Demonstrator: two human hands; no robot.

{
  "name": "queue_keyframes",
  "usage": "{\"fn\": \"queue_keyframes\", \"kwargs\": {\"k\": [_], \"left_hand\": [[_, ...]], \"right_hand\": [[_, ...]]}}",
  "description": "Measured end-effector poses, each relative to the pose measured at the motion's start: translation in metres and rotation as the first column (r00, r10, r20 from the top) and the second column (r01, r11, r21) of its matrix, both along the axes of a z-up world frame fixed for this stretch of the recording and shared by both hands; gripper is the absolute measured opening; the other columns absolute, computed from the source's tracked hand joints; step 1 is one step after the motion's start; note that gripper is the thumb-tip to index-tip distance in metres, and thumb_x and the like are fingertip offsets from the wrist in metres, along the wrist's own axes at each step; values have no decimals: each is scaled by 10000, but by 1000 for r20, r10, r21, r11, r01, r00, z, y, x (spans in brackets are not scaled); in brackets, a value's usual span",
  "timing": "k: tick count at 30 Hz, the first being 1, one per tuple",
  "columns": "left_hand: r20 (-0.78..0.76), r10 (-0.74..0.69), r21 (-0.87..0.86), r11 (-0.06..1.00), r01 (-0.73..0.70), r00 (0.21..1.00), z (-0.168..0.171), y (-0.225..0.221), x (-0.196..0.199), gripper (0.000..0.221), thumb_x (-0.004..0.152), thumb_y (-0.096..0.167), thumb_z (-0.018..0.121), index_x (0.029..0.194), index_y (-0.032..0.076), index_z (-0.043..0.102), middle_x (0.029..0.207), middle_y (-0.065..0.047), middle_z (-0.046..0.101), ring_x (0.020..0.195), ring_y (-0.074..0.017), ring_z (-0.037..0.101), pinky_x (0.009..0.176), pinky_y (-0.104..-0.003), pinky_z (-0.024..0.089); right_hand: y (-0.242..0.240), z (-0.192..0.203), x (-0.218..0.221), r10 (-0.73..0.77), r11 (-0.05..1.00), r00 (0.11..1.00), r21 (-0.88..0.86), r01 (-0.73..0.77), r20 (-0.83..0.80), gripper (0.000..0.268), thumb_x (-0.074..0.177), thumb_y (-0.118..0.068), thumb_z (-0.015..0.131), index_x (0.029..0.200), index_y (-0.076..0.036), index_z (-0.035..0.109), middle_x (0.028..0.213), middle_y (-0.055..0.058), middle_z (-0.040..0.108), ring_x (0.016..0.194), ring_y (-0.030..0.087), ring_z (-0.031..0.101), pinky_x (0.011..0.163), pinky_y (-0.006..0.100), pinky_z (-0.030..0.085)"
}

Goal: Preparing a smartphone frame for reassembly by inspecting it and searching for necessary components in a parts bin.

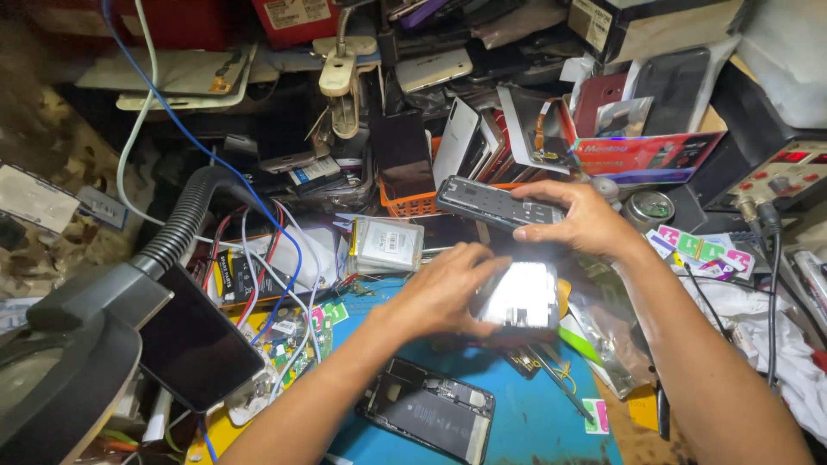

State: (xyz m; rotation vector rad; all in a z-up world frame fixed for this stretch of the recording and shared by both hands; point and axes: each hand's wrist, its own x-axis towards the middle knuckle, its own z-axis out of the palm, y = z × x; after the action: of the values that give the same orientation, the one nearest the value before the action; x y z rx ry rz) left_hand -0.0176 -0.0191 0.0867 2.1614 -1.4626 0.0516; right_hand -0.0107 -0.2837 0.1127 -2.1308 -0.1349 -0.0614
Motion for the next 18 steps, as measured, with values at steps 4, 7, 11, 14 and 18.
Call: {"fn": "queue_keyframes", "kwargs": {"k": [4, 7, 11, 14, 18], "left_hand": [[-93, -61, 151, 986, 75, 994, 9, 23, -42, 864, 689, 404, 889, 1402, 106, 503, 1231, -189, 551, 1072, -377, 551, 847, -502, 486], [-209, -98, 238, 960, 148, 973, 11, 53, -68, 900, 711, 402, 858, 1464, 92, 474, 1249, -192, 536, 1085, -379, 532, 867, -495, 471], [-316, -92, 311, 930, 195, 944, -9, 80, -82, 768, 773, 410, 819, 1393, 101, 487, 1260, -175, 498, 1128, -375, 486, 817, -530, 429], [-310, -116, 251, 947, 199, 944, -18, 88, -85, 717, 852, 437, 742, 1426, 100, 474, 1277, -184, 493, 1123, -378, 488, 771, -542, 418], [-197, -166, 186, 961, 203, 966, -32, 92, -83, 810, 763, 347, 850, 1428, 81, 471, 1280, -184, 493, 1165, -377, 461, 829, -511, 399]], "right_hand": [[6, 15, -6, -82, 992, 992, -100, 72, -99, 596, 675, -191, 906, 1250, -177, 751, 1130, -14, 744, 992, 112, 664, 897, 243, 490], [13, 29, -17, -112, 993, 960, -48, 104, -256, 614, 697, -83, 880, 1283, -175, 723, 1054, 104, 694, 705, 214, 670, 532, 322, 598], [13, 17, -15, -111, 937, 965, -350, 21, -238, 694, 671, -239, 901, 1329, -321, 694, 1365, -4, 682, 1148, 198, 653, 884, 345, 540], [9, -9, -2, -11, 881, 991, -470, -53, -131, 725, 675, -322, 907, 1356, -295, 660, 1439, 20, 628, 1286, 226, 583, 1026, 430, 499], [11, -33, 12, 108, 849, 992, -514, -122, -59, 746, 703, -339, 909, 1390, -277, 623, 1504, 12, 577, 1414, 236, 488, 1146, 563, 320]]}}
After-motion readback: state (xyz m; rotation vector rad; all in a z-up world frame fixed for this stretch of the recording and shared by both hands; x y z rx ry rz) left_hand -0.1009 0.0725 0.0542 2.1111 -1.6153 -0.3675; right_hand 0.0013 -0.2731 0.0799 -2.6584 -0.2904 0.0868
